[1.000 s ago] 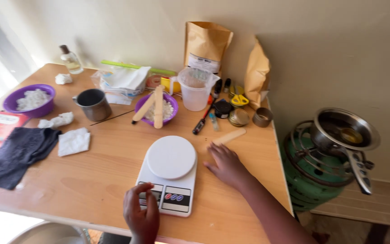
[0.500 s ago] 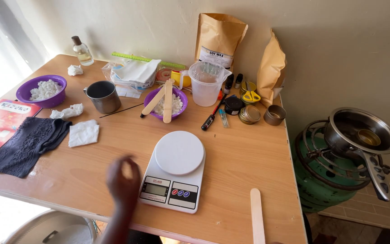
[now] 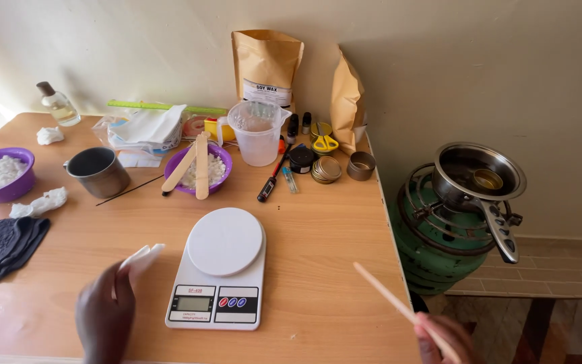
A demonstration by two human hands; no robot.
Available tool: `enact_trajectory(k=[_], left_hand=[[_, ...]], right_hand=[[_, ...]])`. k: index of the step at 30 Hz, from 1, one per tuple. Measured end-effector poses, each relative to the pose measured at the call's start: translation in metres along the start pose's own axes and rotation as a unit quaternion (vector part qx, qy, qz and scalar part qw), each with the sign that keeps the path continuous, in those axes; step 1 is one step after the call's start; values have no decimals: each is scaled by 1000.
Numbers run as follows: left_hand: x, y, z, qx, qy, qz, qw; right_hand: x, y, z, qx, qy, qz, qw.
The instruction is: Cleaning a metal tin, setting up a digital scale, weighing the tin, and recording the weight in a notebook.
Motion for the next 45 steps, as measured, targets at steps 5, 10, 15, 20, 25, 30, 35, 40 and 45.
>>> enact_trajectory(k=[5,10,15,20,25,30,35,40,45], left_hand=[[44,79,59,184,198,160,949],[14,99,165,160,389,3,907],[42,118,259,-310,243,191,899],[-3,128,285,-353,242,82,900],[-20,140,287,-385,304,-5,872],[-27,139,284,-372,312,-12,874],[-28,135,281,-349,324,-32,879],[-26,135,283,-351,330,-43,875],[-26,134,282,-351,332,-44,875]], right_hand=[[29,-84,-57,-13,9,60,998],[62,-186,9,-83,78,96,989],[67,-274,77,52,193,49,979],[38,-309,128,45,301,-27,952],[22,-321,191,-209,176,-39,961],[3,-324,195,-296,132,-16,946],[-13,-317,191,-315,127,-26,940],[-22,-315,226,-343,-23,27,938],[-16,-310,246,-354,-93,84,927]])
Point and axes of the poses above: each hand's wrist, its own y-axis away from the middle knuckle, its own x-axis out of the back of the hand, z = x × y, the point moved 10 cm from there along -y, towards the middle knuckle, and after that the axes turned 7 degrees about z, right-handed, at the moved point
